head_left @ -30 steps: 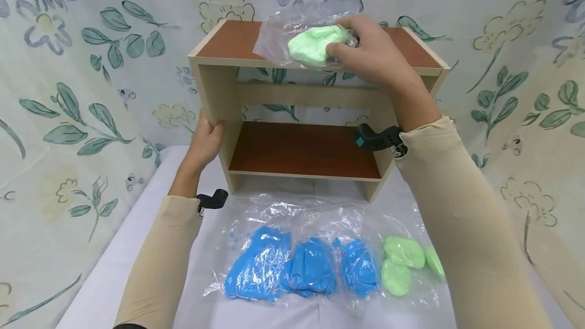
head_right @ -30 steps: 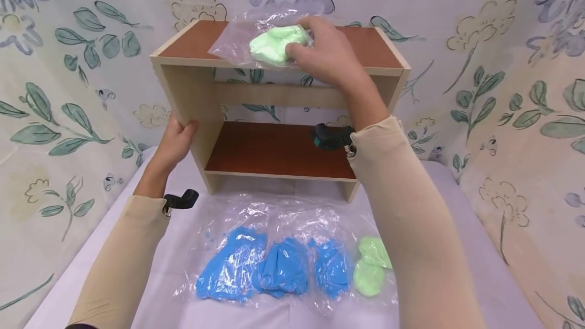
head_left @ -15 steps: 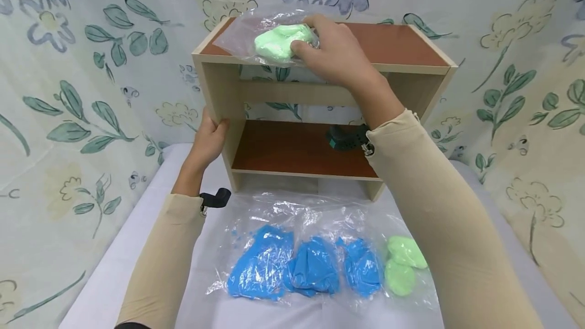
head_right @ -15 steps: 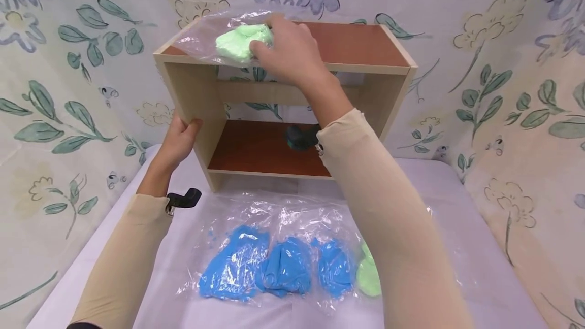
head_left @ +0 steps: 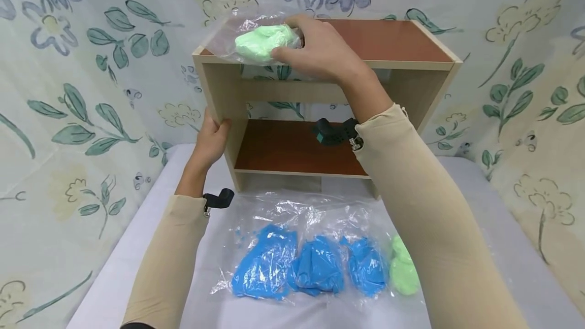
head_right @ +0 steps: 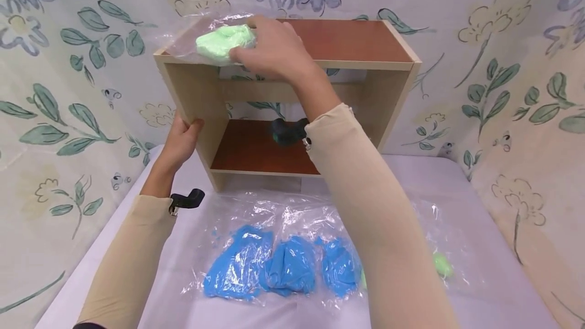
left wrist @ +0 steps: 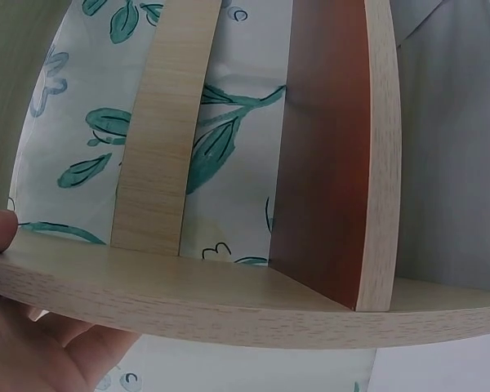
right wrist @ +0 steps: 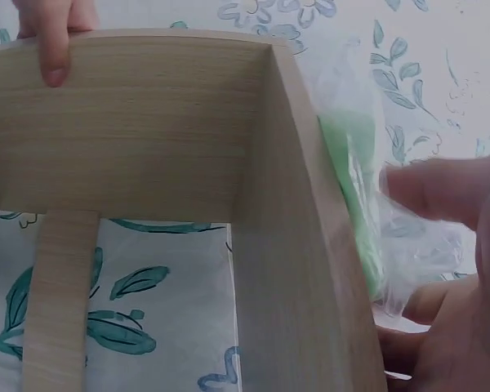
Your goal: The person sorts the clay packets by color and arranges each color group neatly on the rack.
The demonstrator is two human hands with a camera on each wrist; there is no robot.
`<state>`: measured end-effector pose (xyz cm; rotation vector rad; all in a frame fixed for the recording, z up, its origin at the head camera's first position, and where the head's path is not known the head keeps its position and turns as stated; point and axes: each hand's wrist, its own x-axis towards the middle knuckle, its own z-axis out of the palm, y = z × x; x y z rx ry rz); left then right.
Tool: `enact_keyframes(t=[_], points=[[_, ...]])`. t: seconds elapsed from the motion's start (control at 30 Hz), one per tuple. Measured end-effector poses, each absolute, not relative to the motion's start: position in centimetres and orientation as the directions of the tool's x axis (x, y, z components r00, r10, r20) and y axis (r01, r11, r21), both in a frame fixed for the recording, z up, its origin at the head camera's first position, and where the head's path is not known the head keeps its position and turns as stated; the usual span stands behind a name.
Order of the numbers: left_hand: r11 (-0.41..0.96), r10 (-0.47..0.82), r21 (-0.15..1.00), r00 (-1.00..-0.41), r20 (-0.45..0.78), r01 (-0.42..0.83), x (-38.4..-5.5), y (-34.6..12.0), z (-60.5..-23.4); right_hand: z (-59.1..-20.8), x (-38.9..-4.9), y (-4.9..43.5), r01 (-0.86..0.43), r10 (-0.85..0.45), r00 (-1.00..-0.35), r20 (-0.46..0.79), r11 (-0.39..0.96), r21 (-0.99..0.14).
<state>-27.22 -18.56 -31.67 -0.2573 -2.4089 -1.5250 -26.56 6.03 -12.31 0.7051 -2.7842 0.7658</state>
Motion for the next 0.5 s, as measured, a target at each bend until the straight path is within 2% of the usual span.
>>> enact_keyframes(t=[0.13,0.5], points=[[0.431,-0.003,0.854,-0.946,0.323,0.29,-27.4,-18.4,-31.8,-12.5,-26.5,6.2,-0.481,-0.384,-0.875,0.295,0.756,-0.444],[0.449,-0.013,0.851,-0.95,0.312,0.273,-27.4,-18.5,-31.8,-12.8,-26.5,4.3,-0.47,-0.375,-0.869,0.324,0.832,-0.297]])
